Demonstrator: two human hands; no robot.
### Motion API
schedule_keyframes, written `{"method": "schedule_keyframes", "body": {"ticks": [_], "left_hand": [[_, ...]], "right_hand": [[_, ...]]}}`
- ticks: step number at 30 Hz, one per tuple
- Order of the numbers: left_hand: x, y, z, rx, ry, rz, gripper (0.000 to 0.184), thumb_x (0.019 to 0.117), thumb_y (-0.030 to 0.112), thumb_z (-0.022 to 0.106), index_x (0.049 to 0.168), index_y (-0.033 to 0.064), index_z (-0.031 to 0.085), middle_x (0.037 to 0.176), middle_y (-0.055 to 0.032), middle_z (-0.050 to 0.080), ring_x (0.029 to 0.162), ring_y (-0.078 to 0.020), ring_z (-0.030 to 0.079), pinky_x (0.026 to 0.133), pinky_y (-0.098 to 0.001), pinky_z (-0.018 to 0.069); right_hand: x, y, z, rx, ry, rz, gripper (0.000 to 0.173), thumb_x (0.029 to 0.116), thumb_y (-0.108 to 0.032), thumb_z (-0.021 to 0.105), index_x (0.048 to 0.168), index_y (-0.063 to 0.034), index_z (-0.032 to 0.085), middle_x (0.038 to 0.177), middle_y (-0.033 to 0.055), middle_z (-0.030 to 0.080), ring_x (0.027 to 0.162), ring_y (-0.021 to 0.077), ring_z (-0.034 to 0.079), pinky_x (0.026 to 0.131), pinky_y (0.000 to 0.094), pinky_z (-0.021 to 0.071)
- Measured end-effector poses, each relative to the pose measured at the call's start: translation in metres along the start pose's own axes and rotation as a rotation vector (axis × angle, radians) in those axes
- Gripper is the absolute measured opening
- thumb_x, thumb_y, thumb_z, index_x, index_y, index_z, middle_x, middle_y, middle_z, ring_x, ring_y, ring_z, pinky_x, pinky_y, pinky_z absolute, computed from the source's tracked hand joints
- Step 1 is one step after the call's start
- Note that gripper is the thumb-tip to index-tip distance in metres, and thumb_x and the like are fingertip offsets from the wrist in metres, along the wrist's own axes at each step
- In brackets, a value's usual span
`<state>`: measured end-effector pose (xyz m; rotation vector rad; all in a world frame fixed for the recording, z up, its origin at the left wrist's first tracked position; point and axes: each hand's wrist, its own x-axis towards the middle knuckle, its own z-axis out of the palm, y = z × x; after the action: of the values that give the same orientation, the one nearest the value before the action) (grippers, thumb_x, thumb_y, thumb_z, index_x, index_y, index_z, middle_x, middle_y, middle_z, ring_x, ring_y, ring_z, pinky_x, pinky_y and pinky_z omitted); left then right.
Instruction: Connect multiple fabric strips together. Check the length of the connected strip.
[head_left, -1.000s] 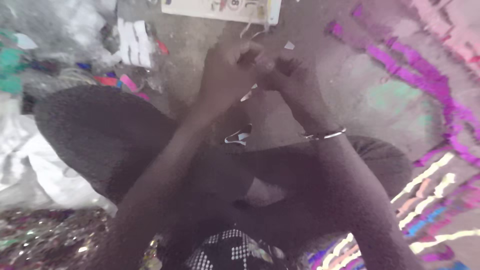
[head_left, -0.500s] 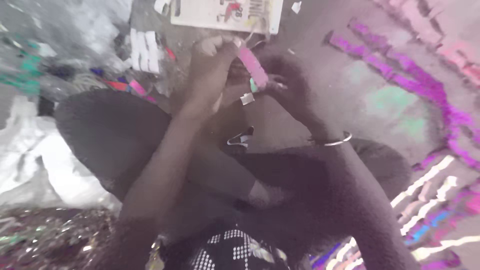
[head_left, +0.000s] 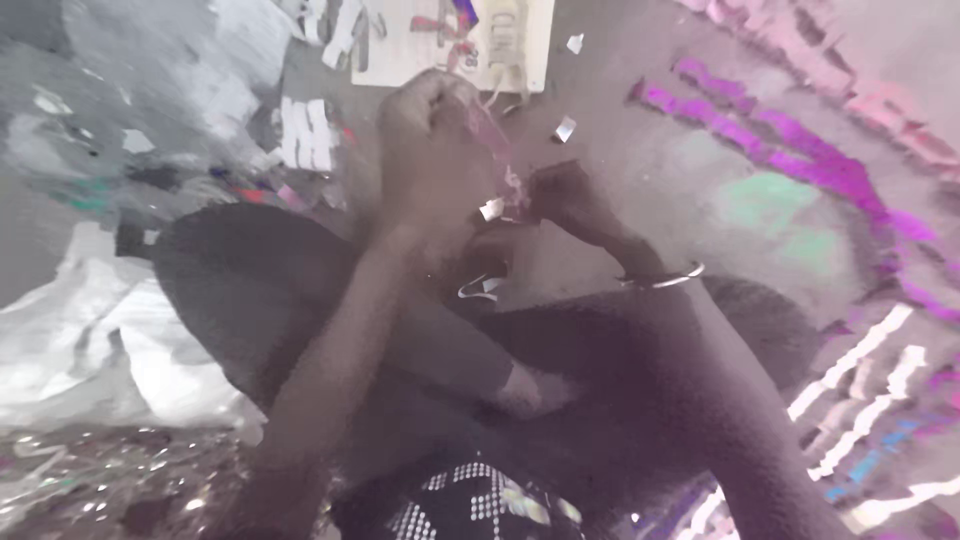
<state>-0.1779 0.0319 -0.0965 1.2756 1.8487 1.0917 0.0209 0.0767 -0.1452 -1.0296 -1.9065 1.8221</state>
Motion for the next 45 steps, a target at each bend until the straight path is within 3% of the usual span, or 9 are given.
{"method": "schedule_keyframes", "body": {"ticks": [6,11,13,20,27,31,33,39,45], "left_hand": [[0.0,0.001,-0.008,-0.38,-0.1,-0.234,0.014,0.1072,0.013,0.051,0.105,0.0052,0.062,0.082,0.0041,0.066,0.069,-0.0069,0.068,0.067,-0.0268,0.0622],[-0.003,-0.004,0.002,-0.3,-0.161,-0.152,0.017,0.1078,0.012,0.049,0.109,0.003,0.064,0.087,-0.0001,0.069,0.071,-0.0071,0.068,0.066,-0.0246,0.0604],[0.003,-0.014,-0.001,0.099,-0.071,0.007,0.03,0.1043,0.012,0.052,0.13,0.0001,0.063,0.119,-0.0098,0.068,0.104,-0.0122,0.065,0.092,-0.0278,0.0523],[-0.013,-0.005,0.008,0.143,-0.367,0.249,0.034,0.0978,0.03,0.067,0.118,0.004,0.073,0.105,-0.006,0.074,0.094,-0.0058,0.069,0.089,-0.0266,0.0559],[0.0,0.005,-0.008,-0.234,-0.077,-0.136,0.022,0.107,0.01,0.048,0.113,-0.0017,0.065,0.095,-0.0048,0.072,0.074,-0.0078,0.07,0.068,-0.0248,0.061],[-0.026,0.067,-0.006,-0.335,-0.112,-0.423,0.023,0.11,0.006,0.041,0.119,-0.0072,0.058,0.098,-0.0077,0.066,0.081,-0.0067,0.067,0.077,-0.0214,0.0569],[-0.012,0.015,-0.001,-0.507,-0.241,-0.215,0.02,0.1088,0.009,0.045,0.112,-0.002,0.062,0.092,-0.0052,0.074,0.077,-0.0119,0.074,0.069,-0.0281,0.064],[-0.004,0.003,0.003,0.223,-0.049,0.011,0.04,0.1024,0.02,0.059,0.138,0.0019,0.059,0.129,-0.0141,0.065,0.108,-0.0169,0.066,0.093,-0.0322,0.0536],[-0.016,0.0,0.013,0.238,-0.292,0.261,0.031,0.0987,0.031,0.067,0.117,0.0062,0.074,0.103,-0.0077,0.074,0.089,-0.0098,0.069,0.085,-0.0287,0.0564]], "right_hand": [[-0.008,0.018,-0.013,-0.288,0.033,-0.184,0.053,0.0993,-0.016,0.064,0.142,0.0114,0.047,0.141,0.0263,0.055,0.131,0.0248,0.056,0.111,0.0359,0.0438],[0.01,0.004,0.014,0.198,-0.028,-0.317,0.015,0.0911,-0.007,0.069,0.105,-0.0012,0.066,0.092,-0.0081,0.07,0.083,-0.0061,0.065,0.077,0.0155,0.0558],[0.016,0.008,0.018,0.215,0.009,-0.295,0.002,0.0912,-0.004,0.066,0.092,-0.0029,0.066,0.079,-0.0088,0.069,0.072,-0.0038,0.065,0.07,0.0181,0.0566],[0.007,0.01,0.011,0.169,0.037,-0.285,0.015,0.1,-0.009,0.057,0.105,0.0015,0.066,0.09,-0.0062,0.069,0.081,-0.0032,0.065,0.077,0.0192,0.0572],[-0.032,-0.011,-0.014,-0.128,-0.186,0.198,0.014,0.1025,-0.001,0.054,0.108,0.0102,0.06,0.081,0.0003,0.061,0.067,-0.0044,0.057,0.065,0.0125,0.0498],[-0.03,0.008,-0.031,-0.429,-0.162,-0.003,0.051,0.0983,-0.02,0.069,0.139,0.0053,0.052,0.132,0.0225,0.061,0.12,0.0284,0.062,0.103,0.0446,0.0489],[-0.016,0.0,-0.022,-0.286,-0.077,-0.215,0.067,0.0939,-0.027,0.073,0.147,0.003,0.046,0.143,0.0188,0.055,0.13,0.0211,0.054,0.107,0.0346,0.0464],[0.008,0.005,0.014,0.257,-0.02,-0.25,0.006,0.0931,-0.001,0.062,0.098,0.0027,0.064,0.082,-0.0032,0.07,0.072,0.0008,0.066,0.07,0.0205,0.0582],[-0.004,-0.007,0.015,0.225,0.101,-0.153,0.018,0.1021,-0.003,0.052,0.111,0.0073,0.063,0.092,0.0012,0.07,0.077,0.0026,0.068,0.072,0.0232,0.0596]]}}
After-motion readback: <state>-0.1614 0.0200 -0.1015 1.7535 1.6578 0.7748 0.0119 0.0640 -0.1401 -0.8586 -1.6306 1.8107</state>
